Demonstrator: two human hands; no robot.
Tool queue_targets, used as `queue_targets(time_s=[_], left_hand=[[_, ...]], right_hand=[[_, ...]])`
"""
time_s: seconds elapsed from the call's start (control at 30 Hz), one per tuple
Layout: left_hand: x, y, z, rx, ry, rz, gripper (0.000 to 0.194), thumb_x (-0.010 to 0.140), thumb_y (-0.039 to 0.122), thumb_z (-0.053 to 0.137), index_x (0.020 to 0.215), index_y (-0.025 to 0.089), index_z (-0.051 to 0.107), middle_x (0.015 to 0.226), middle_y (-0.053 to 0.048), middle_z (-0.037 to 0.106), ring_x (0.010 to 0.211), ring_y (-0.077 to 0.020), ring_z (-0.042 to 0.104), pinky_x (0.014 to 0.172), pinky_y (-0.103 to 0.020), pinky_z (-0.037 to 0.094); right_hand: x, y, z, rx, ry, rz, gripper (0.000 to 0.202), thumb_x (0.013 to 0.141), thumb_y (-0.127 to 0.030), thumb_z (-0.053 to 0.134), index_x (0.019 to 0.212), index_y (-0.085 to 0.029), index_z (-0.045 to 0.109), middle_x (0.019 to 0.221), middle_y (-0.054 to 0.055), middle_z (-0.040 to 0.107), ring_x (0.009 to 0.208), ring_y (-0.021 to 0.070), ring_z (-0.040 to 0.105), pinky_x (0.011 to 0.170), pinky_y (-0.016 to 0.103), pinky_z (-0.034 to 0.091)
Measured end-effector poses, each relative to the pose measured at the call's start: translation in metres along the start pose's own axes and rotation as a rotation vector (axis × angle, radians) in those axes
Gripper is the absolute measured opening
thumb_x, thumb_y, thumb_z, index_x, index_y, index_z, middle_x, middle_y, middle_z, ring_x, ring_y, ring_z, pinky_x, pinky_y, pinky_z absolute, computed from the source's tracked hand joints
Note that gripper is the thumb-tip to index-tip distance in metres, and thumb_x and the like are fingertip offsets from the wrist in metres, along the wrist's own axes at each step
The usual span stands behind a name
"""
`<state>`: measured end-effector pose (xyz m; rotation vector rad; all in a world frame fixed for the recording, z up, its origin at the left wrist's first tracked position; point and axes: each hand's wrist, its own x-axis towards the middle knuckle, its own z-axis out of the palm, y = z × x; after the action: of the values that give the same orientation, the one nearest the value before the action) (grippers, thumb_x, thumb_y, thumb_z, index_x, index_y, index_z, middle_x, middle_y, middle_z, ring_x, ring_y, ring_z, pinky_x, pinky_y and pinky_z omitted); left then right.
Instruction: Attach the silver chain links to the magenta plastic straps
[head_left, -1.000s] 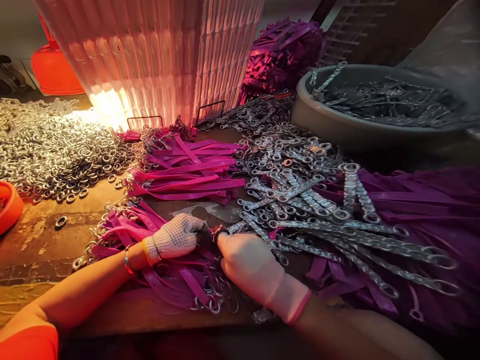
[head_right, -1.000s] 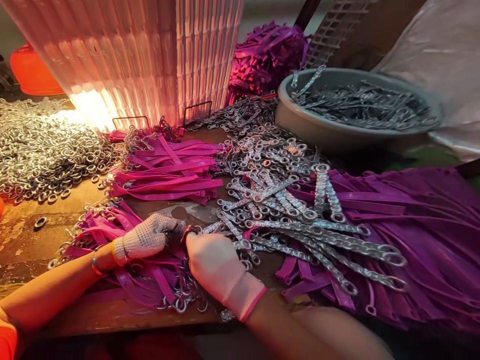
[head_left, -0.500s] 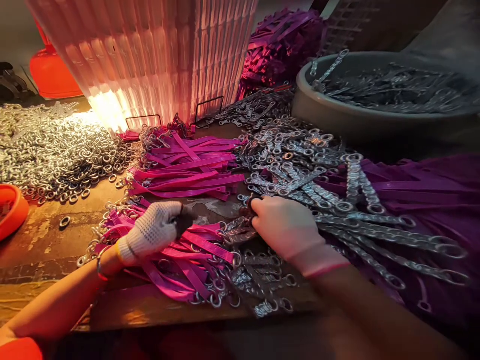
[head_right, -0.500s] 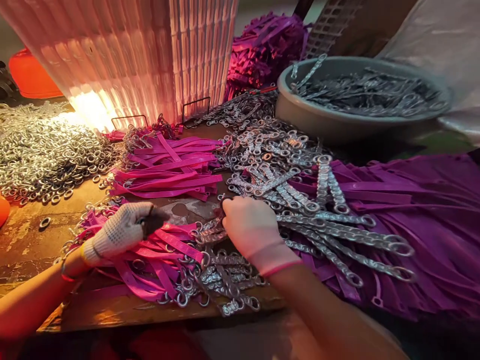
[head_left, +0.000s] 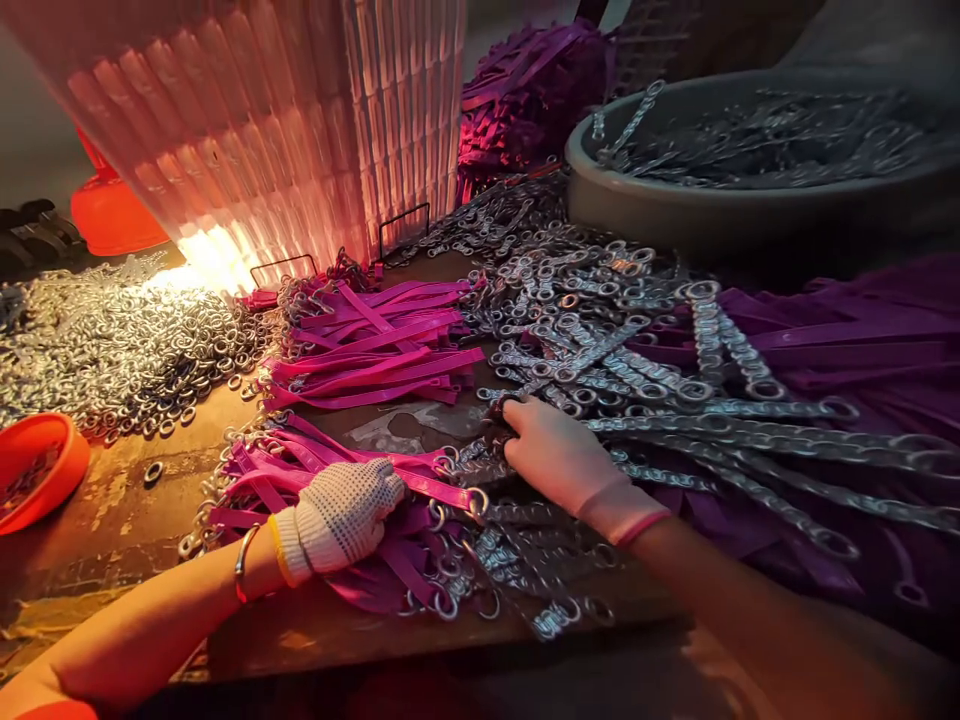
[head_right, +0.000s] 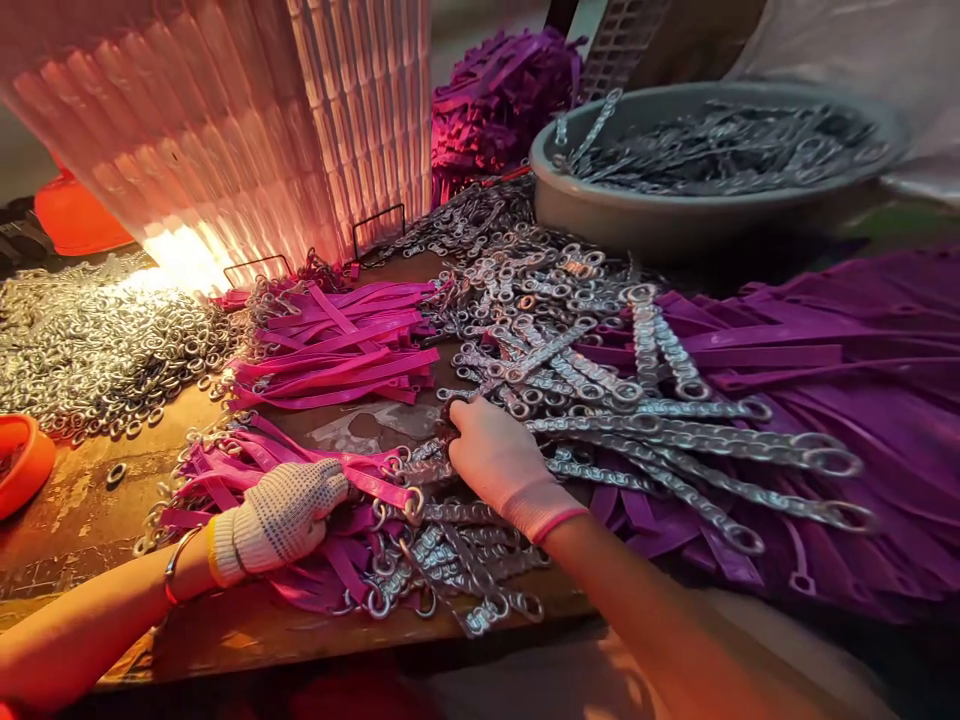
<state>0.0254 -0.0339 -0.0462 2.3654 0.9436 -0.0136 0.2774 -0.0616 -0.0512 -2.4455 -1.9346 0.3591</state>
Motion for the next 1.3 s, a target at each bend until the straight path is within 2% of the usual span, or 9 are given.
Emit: queue_targets(time_s=[0.13,0.27,0.37,0.5,0.73,0.9,1.07,1.17,1.3], left_hand=[[0.0,-0.007,-0.008,-0.093,-0.009,0.046,0.03,0.071,0.008,0.054,0.095,0.015,0.069,0.098,-0.009,0.069,0.092,-0.0224,0.063,0.083,-0.032,0.049],[-0.005,-0.005,-0.021,-0.665,-0.058,-0.048,0.018,0.081,0.021,0.056,0.091,0.012,0.069,0.09,-0.009,0.071,0.082,-0.0182,0.065,0.074,-0.028,0.05],[-0.007,0.005,-0.03,-0.972,-0.108,-0.067,0.021,0.079,0.023,0.06,0.092,0.01,0.07,0.089,-0.01,0.071,0.078,-0.0157,0.064,0.069,-0.024,0.049],[-0.003,0.02,-0.032,-1.05,-0.063,-0.074,0.013,0.075,0.02,0.063,0.08,0.01,0.069,0.07,-0.002,0.063,0.057,-0.0069,0.05,0.054,-0.018,0.039],[0.003,0.032,-0.019,-1.121,0.007,-0.241,0.034,0.084,0.048,0.059,0.075,0.016,0.052,0.051,0.007,0.04,0.038,-0.0047,0.027,0.035,-0.019,0.018],[0.005,0.031,-0.023,-0.7,0.044,-0.052,0.013,0.079,0.025,0.06,0.076,0.014,0.054,0.068,0.001,0.051,0.061,-0.0085,0.04,0.051,-0.019,0.034],[0.012,0.028,-0.021,-0.596,0.004,-0.011,0.007,0.075,0.013,0.046,0.077,0.014,0.053,0.071,0.001,0.051,0.065,-0.0098,0.041,0.055,-0.021,0.035],[0.017,0.028,-0.02,-0.578,0.058,-0.048,0.005,0.075,0.013,0.047,0.073,0.015,0.051,0.069,0.001,0.051,0.062,-0.009,0.042,0.053,-0.02,0.034],[0.023,0.036,-0.024,-0.795,0.047,-0.169,0.009,0.082,0.024,0.049,0.075,0.018,0.048,0.059,0.005,0.045,0.046,-0.0061,0.037,0.041,-0.017,0.028]], right_hand=[[-0.01,-0.001,-0.007,0.093,0.23,-0.087,0.035,0.076,-0.001,0.04,0.1,-0.012,0.065,0.096,0.014,0.068,0.092,0.0252,0.063,0.079,0.032,0.044],[-0.028,-0.016,-0.01,0.327,0.373,-0.444,0.049,0.072,0.001,0.042,0.113,-0.016,0.064,0.102,0.011,0.067,0.094,0.0232,0.062,0.084,0.034,0.049],[-0.041,-0.034,-0.008,0.465,0.317,-0.69,0.066,0.063,0.004,0.044,0.124,-0.016,0.057,0.114,0.012,0.063,0.105,0.0226,0.059,0.092,0.037,0.049],[-0.05,-0.05,-0.006,0.549,0.204,-0.847,0.068,0.055,0.003,0.044,0.12,-0.014,0.056,0.114,0.013,0.059,0.109,0.0236,0.056,0.095,0.038,0.047],[-0.053,-0.044,-0.006,0.302,0.238,-0.557,0.034,0.06,-0.001,0.046,0.085,-0.017,0.064,0.09,0.01,0.064,0.084,0.0221,0.058,0.074,0.032,0.044],[-0.057,-0.049,-0.015,0.093,0.058,-0.504,0.026,0.066,-0.006,0.048,0.083,-0.016,0.065,0.085,0.01,0.067,0.074,0.02,0.059,0.064,0.03,0.035],[-0.056,-0.05,-0.014,0.345,0.031,-0.458,0.02,0.066,-0.004,0.047,0.073,-0.018,0.06,0.081,0.005,0.066,0.073,0.0165,0.058,0.062,0.026,0.034],[-0.053,-0.047,-0.008,0.496,0.084,-0.443,0.023,0.065,-0.002,0.044,0.073,-0.019,0.058,0.079,0.003,0.065,0.072,0.015,0.057,0.063,0.023,0.035],[-0.052,-0.044,-0.003,0.355,0.263,-0.425,0.024,0.058,-0.006,0.049,0.075,-0.017,0.061,0.086,0.009,0.065,0.081,0.0213,0.057,0.071,0.029,0.037]])
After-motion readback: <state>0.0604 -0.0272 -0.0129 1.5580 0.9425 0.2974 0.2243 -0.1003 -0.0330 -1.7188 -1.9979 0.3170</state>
